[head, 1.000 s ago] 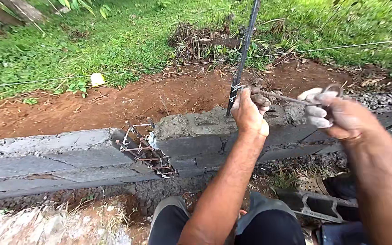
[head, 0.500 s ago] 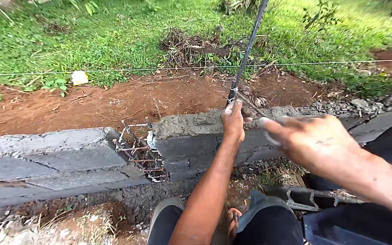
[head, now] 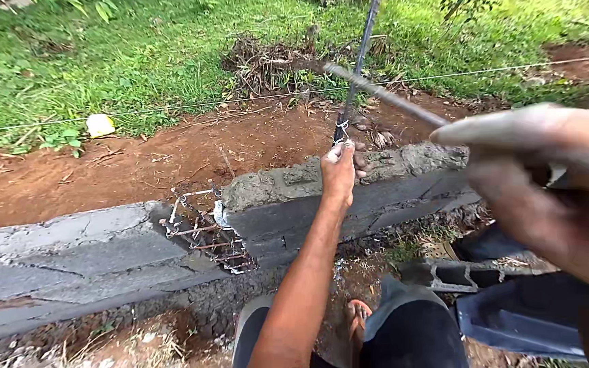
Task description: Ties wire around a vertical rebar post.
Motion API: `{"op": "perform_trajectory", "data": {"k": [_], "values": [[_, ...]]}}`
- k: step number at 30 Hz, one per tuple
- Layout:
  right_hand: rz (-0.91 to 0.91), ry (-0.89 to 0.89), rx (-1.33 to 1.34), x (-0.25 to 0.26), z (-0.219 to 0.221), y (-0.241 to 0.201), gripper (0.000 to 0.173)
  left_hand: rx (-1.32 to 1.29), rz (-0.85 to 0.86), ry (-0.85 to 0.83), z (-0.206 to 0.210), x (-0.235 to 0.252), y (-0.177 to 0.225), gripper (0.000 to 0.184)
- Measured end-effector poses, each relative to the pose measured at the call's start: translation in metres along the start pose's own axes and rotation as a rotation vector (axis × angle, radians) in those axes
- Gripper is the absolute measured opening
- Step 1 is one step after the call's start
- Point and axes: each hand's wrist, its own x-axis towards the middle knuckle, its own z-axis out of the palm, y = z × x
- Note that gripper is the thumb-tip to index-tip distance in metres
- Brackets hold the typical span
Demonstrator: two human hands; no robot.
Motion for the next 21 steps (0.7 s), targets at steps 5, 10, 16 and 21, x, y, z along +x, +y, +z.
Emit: {"op": "perform_trajectory", "data": {"k": [5,10,16,21], "values": [[0.772,0.438,0.929,-0.055,0.047,0.051,0.026,0.471,0.119,0.073,-0.032,0.009,0.014,0.034],[1.214,0.490,1.567,-0.081,0.120,0.088,0.037,0.657,0.198,-0.044,-0.051,0.027,0.025,0.057],[1.163,0.439,1.910,-0.085,0.154,0.097,0.039,0.637,0.267,-0.243,-0.049,0.052,0.024,0.046],[1.123,0.364,2.168,-0.094,0.169,0.118,0.042,0.633,0.217,-0.301,-0.048,0.046,0.029,0.048]]}}
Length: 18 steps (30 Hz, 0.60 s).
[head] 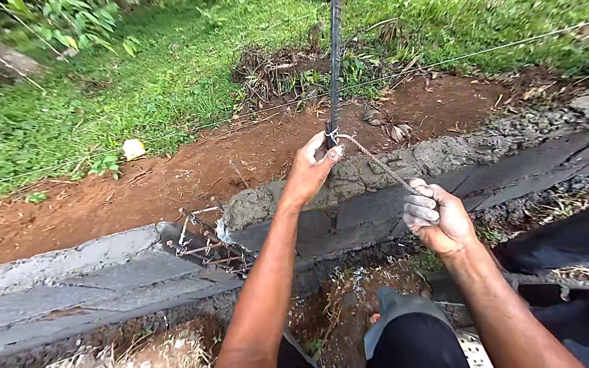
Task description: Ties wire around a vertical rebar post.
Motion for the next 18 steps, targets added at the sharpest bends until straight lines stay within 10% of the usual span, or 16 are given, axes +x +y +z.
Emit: {"op": "perform_trajectory", "data": {"k": [9,18], "values": [[0.272,-0.242,0.230,0.043,-0.035,0.001,0.028,-0.153,0.036,-0.043,-0.001,0.016,-0.009,0.046],[-0.043,-0.081,-0.593,0.046,-0.003,-0.069,0.033,0.240,0.129,0.216,0.021,0.012,-0.019,0.039]]}}
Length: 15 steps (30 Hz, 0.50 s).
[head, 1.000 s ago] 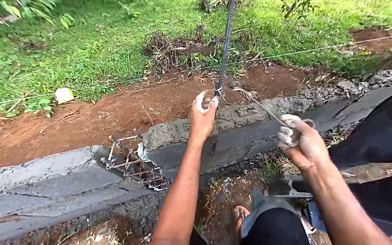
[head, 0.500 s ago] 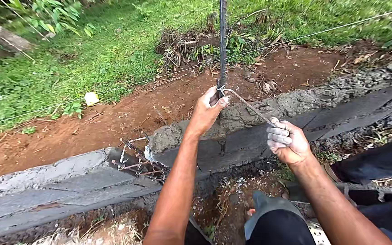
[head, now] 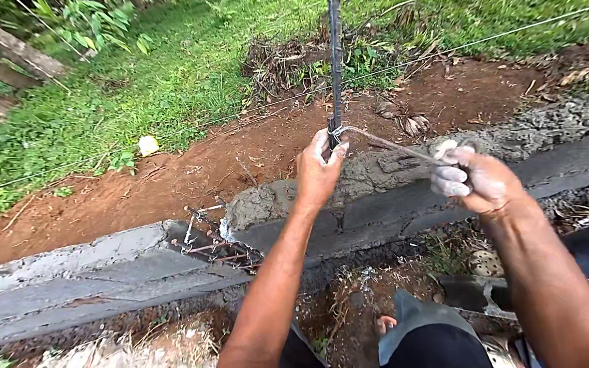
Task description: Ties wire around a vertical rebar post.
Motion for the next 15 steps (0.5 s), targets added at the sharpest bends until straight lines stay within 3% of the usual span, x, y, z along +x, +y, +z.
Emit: {"op": "perform_trajectory", "data": {"k": [6,9,13,15], "values": [[-0.271,-0.208,-0.404,0.038,-0.016,-0.041,0.022,0.303,0.100,0.208,0.023,-0.005,-0.014,0.037],[-0.258,-0.224,-0.248,0.039,-0.022,-0.036,0.020,0.339,0.143,0.238,0.024,-0.003,-0.016,0.035],[-0.373,-0.087,0.169,-0.026,-0.046,-0.025,0.023,0.337,0.126,0.179,0.026,-0.005,-0.019,0.035],[-0.279,-0.045,0.074,-0.061,-0.045,-0.025,0.019,0.343,0.101,0.180,0.027,0.002,-0.021,0.033]]}}
